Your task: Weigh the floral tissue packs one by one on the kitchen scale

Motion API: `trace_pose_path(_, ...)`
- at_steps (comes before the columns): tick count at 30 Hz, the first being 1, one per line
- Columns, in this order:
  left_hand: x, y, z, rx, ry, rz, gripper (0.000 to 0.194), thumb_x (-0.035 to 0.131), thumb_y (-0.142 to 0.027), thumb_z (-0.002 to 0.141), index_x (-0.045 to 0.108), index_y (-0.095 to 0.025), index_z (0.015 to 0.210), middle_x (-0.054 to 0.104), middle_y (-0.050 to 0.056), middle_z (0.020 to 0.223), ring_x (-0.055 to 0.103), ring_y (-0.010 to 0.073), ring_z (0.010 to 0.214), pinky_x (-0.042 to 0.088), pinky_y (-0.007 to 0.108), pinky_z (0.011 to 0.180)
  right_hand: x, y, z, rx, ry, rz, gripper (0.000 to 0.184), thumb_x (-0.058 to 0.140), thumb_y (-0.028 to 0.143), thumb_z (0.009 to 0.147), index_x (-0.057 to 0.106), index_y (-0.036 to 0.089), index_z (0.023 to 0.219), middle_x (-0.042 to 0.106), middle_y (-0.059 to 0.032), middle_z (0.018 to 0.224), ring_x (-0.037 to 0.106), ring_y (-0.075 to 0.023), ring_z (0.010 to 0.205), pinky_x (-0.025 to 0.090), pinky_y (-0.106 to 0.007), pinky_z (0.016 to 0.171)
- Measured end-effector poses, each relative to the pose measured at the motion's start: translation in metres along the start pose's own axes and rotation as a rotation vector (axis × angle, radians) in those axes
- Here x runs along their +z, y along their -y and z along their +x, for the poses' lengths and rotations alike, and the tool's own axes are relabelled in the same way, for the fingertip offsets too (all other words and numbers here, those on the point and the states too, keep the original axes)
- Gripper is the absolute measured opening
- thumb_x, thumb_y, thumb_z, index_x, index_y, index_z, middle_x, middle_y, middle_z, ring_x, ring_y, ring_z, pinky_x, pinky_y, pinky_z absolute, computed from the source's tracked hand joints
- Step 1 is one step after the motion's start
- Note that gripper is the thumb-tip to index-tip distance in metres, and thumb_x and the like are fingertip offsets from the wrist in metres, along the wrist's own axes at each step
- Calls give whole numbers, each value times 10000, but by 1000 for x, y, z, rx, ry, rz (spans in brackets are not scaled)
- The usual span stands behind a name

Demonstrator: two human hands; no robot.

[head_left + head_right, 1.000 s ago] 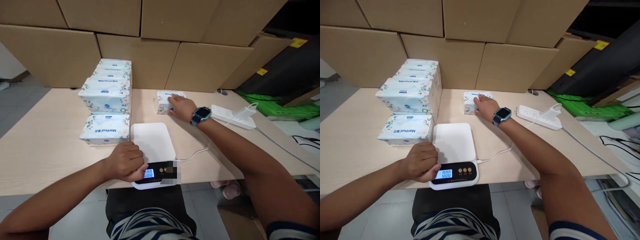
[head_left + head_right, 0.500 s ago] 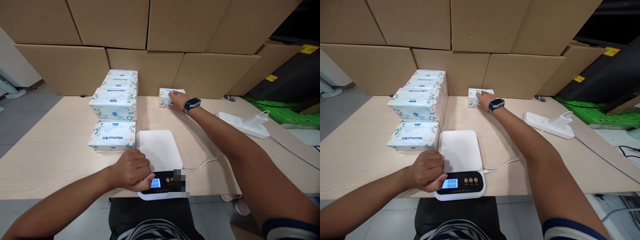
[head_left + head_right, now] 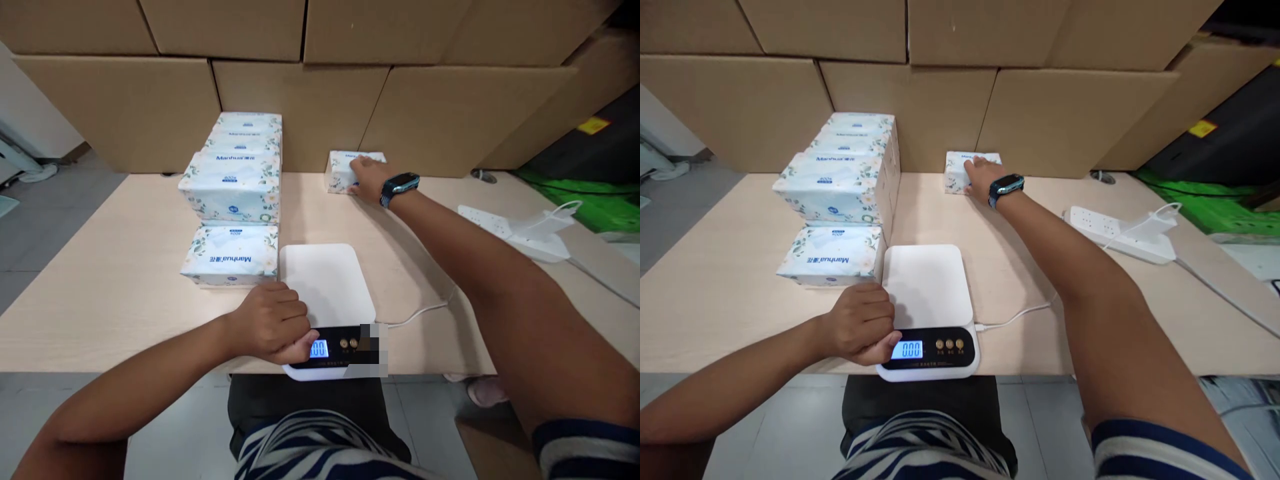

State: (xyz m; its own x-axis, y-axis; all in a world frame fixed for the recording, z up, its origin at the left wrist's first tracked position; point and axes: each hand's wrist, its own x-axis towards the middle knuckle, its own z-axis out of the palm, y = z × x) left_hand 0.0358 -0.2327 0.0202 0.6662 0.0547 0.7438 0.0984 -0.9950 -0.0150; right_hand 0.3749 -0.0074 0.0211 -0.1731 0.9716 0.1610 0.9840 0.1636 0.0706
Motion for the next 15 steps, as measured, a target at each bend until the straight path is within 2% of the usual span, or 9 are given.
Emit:
trace_pose_path(4,1,3,0,5,16,1,429,529,-202,1002,480,-235,578,493,-21,527,400,158,510,350,338,503,3,-10,-1,-6,-20,71,647,747,325,994,488,14,1499,402,-329,1728,448,-448,1606,387,-640,1306)
trace_pose_path(9,1,5,0,-2,33,2,428,529,-206,1000,466,-241,578,487,-24,525,396,156,505,356,340,489,2,-19,1,-11,-11,152,761,734,507,1002,463,14,1515,369,-285,1764,394,-334,1659,304,-514,1370)
trace_pose_path(13,3,4,0,7,38,25,434,539,-214,994,458,-245,569,482,-24,519,399,155,496,355,344,476,-1,-18,4,10,-15,203,911,649,656,970,482,-49,1522,406,-296,1739,378,-390,1657,286,-523,1362)
trace_pose_path(15,-2,6,1,86,11,71,417,584,-226,982,484,-241,578,522,-22,530,452,152,517,413,331,500,-7,-16,2,21,-16,228,947,657,733,927,557,-25,1487,409,-282,1743,351,-440,1659,269,-574,1362)
